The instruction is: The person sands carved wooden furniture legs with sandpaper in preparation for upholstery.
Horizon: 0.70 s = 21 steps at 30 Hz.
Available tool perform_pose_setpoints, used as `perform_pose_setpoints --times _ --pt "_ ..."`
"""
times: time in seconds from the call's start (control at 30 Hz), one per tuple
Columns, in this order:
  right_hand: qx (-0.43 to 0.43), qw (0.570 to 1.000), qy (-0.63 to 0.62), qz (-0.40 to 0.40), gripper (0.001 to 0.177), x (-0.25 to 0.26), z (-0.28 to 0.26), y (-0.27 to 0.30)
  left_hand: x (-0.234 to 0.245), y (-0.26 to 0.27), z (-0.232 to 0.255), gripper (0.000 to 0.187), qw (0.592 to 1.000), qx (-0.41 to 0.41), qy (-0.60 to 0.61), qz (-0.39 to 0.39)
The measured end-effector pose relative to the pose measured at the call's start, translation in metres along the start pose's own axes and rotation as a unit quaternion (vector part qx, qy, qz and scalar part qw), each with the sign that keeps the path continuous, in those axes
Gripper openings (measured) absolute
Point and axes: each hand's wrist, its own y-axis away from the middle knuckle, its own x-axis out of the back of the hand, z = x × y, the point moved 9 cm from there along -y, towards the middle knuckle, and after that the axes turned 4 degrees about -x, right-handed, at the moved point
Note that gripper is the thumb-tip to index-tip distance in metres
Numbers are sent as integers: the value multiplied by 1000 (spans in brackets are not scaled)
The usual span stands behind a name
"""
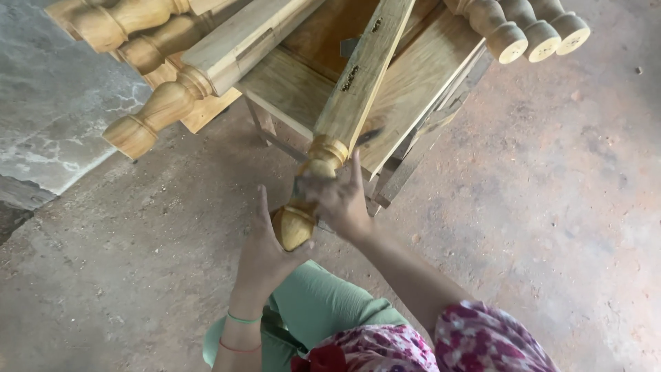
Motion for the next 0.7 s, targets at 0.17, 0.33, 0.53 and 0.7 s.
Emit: perform_pose_setpoints --times 0.17,0.33,0.53,0.7 --pt "-109 988 -74 78 28 2 23 -7 1 6 5 126 999 -37 37 16" --pt "-111 967 -162 160 19 5 -6 54 -5 1 -11 129 1000 -3 -3 -2" --pt "-98 965 -106 218 12 -16 34 38 -5 6 -13 120 1000 -11 -9 -5" --pt "-204 921 -234 235 11 -23 6 80 -7 1 -18 118 999 -28 -27 -15"
